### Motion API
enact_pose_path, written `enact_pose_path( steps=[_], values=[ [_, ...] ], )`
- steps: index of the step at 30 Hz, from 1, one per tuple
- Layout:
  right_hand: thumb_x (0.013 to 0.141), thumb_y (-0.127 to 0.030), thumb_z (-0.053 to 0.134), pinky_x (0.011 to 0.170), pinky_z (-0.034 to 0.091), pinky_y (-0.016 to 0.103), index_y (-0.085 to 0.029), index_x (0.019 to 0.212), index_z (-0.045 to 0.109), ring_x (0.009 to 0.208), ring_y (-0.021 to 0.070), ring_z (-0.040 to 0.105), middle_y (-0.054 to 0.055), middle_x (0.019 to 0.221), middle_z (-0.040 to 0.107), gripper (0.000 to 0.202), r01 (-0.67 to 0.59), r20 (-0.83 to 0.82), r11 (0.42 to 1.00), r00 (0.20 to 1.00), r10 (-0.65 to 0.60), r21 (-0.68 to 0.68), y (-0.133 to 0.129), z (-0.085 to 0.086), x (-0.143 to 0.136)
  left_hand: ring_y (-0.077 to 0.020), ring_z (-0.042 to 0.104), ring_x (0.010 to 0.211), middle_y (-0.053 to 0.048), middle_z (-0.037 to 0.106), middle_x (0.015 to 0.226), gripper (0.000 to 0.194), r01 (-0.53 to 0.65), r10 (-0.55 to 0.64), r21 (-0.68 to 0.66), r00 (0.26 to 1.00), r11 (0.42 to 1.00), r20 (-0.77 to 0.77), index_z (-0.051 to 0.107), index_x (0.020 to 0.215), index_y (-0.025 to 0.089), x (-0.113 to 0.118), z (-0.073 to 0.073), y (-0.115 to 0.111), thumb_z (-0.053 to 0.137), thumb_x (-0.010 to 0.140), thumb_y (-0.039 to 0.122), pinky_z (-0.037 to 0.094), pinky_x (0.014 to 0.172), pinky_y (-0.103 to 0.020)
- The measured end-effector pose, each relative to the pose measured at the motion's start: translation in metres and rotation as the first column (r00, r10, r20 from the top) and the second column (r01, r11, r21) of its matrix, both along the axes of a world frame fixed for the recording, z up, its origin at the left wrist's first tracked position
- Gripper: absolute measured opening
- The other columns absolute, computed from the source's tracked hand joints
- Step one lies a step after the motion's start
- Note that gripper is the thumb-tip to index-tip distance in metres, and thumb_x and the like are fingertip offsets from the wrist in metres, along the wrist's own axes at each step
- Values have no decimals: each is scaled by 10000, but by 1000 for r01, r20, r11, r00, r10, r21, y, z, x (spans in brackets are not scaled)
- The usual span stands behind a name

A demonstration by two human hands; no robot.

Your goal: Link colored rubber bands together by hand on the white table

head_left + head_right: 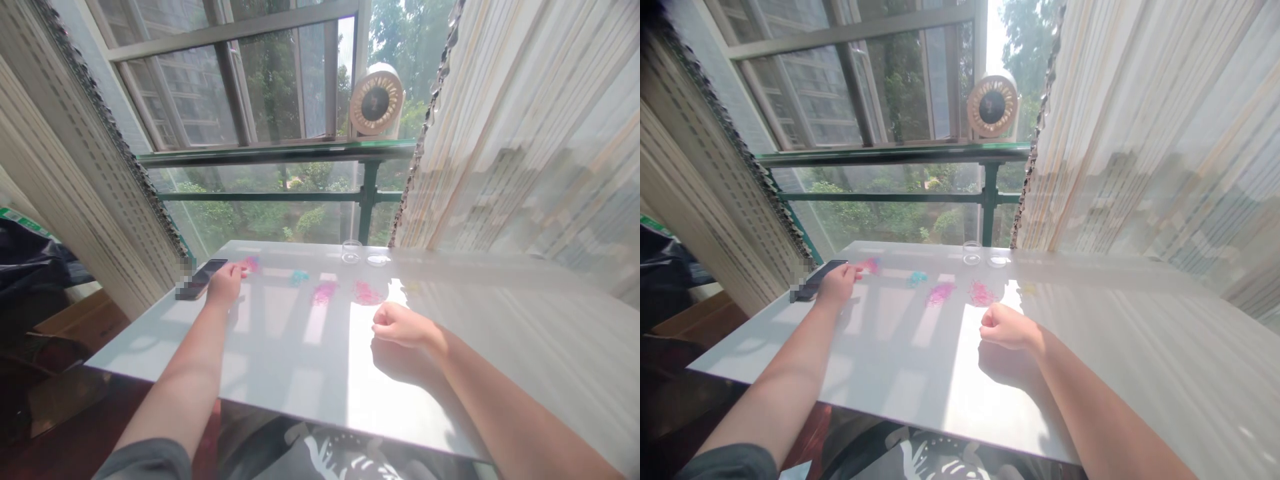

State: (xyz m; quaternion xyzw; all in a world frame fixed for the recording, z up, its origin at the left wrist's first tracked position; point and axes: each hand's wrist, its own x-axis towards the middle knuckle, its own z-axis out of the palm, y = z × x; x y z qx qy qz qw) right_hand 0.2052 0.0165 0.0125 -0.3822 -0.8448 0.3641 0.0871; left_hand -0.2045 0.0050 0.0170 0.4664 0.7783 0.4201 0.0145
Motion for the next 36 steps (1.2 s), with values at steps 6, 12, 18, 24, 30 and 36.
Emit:
enact_pose_path(
  steps=[6, 12, 18, 24, 30, 36],
  values=[
    [664, -160, 407, 459, 100, 266, -202, 538, 148, 490, 72, 121, -66, 517, 119, 291, -2, 11, 1000, 1000, 2, 3, 1, -3, -1, -199, 629, 901, -87, 684, 1000, 325, -120, 116, -78, 992, 990, -58, 587, 1046, 169, -32, -26, -10, 330, 848, 178, 478, 752, -299],
    [700, -170, 419, 469, 104, 277, -200, 550, 136, 502, 77, 119, -61, 534, 115, 322, -16, 1, 999, 1000, 16, -27, 3, -8, 1, -223, 549, 1112, -108, 615, 1176, 364, -65, 40, -199, 991, 978, -127, 585, 1105, 175, -11, -38, 2, 396, 801, 107, 407, 938, -332],
    [723, -180, 426, 485, 102, 285, -197, 564, 127, 515, 84, 111, -58, 548, 112, 339, -26, 4, 999, 1000, 26, -39, 4, -8, 1, -281, 519, 1118, -111, 580, 1199, 354, -68, 11, -306, 983, 950, -185, 605, 1130, 236, -2, -35, 1, 501, 791, 239, 377, 960, -393],
    [721, -205, 432, 482, 113, 277, -197, 557, 138, 512, 82, 127, -57, 550, 123, 337, -23, 12, 999, 1000, 23, -37, 6, -10, 2, -312, 486, 1145, -112, 559, 1225, 338, -84, 12, -339, 978, 937, -209, 641, 1099, 254, -1, -32, 4, 503, 809, 359, 367, 963, -420],
    [722, -203, 434, 481, 115, 273, -196, 558, 138, 516, 83, 135, -56, 550, 129, 338, -18, 3, 999, 1000, 18, -32, 6, -11, 3, -302, 505, 1112, -109, 584, 1176, 318, -97, 19, -321, 971, 942, -236, 651, 1047, 233, 0, -32, 4, 506, 804, 379, 382, 941, -396],
    [721, -204, 442, 477, 110, 268, -197, 550, 140, 506, 80, 130, -61, 538, 131, 346, -12, -25, 999, 1000, 10, -52, 6, -11, 3, -277, 515, 1093, -103, 575, 1194, 327, -61, -20, -283, 961, 957, -275, 639, 1090, 237, 2, -33, 4, 499, 810, 333, 392, 941, -388]
  ],
)
